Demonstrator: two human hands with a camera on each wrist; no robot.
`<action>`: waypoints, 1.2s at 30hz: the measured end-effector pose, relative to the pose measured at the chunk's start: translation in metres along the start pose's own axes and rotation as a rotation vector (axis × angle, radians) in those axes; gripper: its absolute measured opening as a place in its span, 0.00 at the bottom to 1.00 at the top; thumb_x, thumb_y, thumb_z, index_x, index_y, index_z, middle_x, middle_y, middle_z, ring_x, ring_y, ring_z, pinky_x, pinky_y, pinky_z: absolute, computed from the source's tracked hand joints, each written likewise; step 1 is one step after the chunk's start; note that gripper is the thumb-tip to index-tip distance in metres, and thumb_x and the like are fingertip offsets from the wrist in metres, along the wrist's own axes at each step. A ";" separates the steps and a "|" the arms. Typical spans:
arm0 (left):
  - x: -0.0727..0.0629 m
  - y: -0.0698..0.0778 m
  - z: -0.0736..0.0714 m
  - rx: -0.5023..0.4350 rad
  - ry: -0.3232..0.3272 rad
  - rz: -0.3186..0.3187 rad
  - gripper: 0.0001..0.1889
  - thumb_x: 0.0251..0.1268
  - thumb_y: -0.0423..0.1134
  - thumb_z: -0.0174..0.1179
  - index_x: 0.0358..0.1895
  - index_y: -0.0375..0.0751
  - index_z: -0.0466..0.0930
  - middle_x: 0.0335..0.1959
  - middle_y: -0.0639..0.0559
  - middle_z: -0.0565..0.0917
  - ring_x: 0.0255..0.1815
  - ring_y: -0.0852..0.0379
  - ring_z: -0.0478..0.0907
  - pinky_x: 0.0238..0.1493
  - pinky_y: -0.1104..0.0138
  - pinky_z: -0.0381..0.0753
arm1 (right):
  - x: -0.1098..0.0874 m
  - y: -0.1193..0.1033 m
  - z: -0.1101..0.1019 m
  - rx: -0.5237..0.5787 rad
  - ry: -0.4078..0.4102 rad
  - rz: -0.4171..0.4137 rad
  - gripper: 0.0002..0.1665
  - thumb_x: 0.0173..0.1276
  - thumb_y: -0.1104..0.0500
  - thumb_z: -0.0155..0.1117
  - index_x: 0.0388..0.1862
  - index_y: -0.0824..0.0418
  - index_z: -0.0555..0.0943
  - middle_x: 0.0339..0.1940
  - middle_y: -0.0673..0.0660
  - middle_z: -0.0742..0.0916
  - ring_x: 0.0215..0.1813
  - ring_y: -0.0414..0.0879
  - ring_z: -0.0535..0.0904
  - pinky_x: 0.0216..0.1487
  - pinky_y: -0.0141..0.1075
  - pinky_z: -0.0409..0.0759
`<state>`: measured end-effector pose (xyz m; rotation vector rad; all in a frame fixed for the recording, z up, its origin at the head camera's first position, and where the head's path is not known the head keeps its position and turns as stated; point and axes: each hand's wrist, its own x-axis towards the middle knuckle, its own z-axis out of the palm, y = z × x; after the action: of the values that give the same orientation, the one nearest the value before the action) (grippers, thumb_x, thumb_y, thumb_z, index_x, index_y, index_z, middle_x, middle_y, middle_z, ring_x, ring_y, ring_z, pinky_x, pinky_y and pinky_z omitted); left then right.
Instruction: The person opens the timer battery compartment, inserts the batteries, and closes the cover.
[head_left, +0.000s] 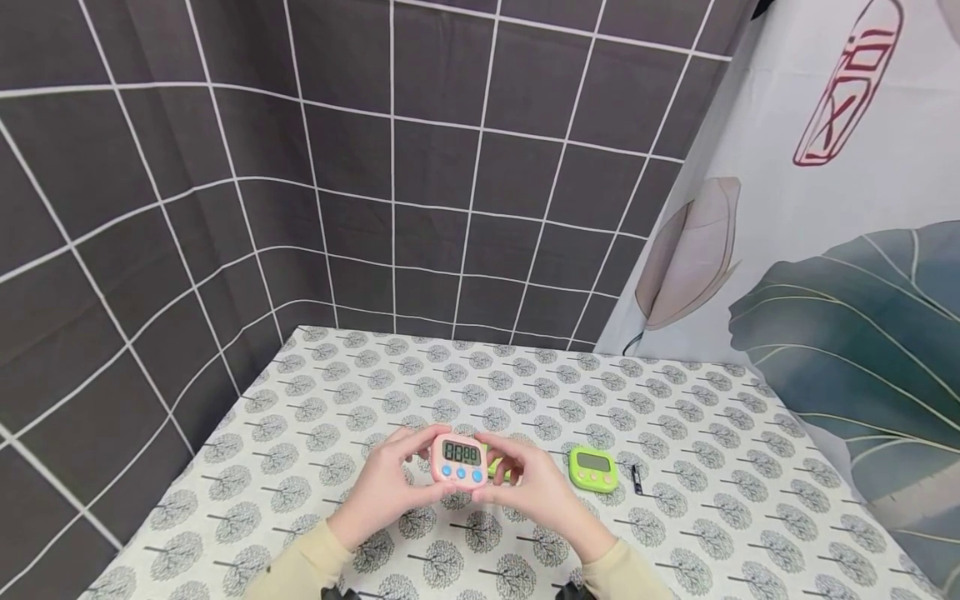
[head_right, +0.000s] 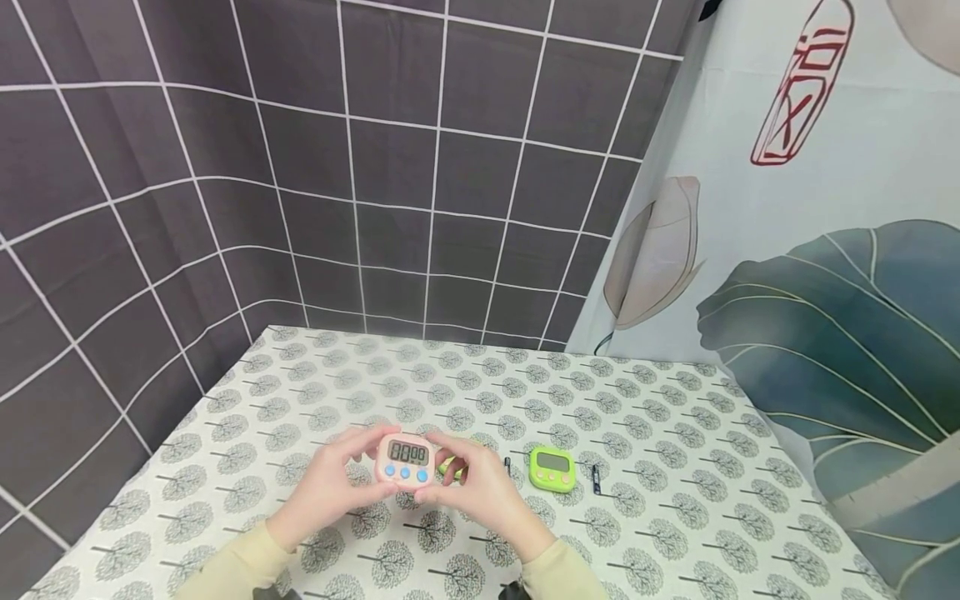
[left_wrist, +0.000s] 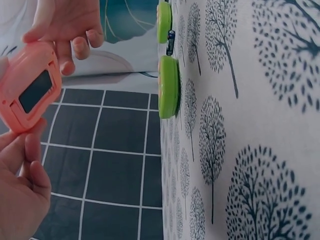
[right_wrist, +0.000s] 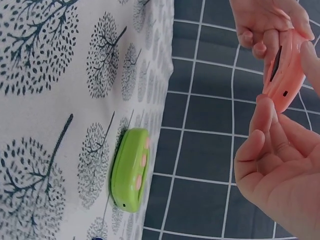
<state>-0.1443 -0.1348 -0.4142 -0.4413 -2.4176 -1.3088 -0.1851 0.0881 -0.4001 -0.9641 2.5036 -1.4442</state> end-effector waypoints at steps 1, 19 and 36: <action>0.000 -0.001 0.000 -0.002 -0.003 0.007 0.37 0.36 0.48 0.77 0.58 0.51 0.78 0.39 0.67 0.79 0.39 0.65 0.72 0.42 0.61 0.76 | 0.000 0.000 0.000 -0.010 0.001 -0.011 0.41 0.47 0.53 0.77 0.60 0.65 0.75 0.38 0.52 0.86 0.31 0.37 0.76 0.33 0.30 0.76; 0.005 -0.016 -0.010 -0.049 -0.138 -0.136 0.39 0.41 0.55 0.73 0.63 0.59 0.73 0.47 0.60 0.80 0.47 0.57 0.74 0.50 0.57 0.73 | 0.012 0.001 0.008 0.031 -0.024 0.010 0.40 0.48 0.60 0.76 0.60 0.71 0.73 0.40 0.58 0.85 0.36 0.41 0.83 0.42 0.32 0.82; 0.012 -0.032 -0.010 0.021 -0.169 -0.209 0.40 0.42 0.53 0.72 0.65 0.52 0.71 0.49 0.54 0.82 0.48 0.57 0.76 0.47 0.64 0.74 | 0.029 0.014 0.019 -0.030 -0.052 0.059 0.40 0.53 0.62 0.73 0.64 0.70 0.69 0.40 0.56 0.85 0.37 0.39 0.82 0.40 0.26 0.80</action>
<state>-0.1673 -0.1585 -0.4271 -0.3115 -2.6760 -1.3792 -0.2076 0.0632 -0.4157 -0.9120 2.5015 -1.3513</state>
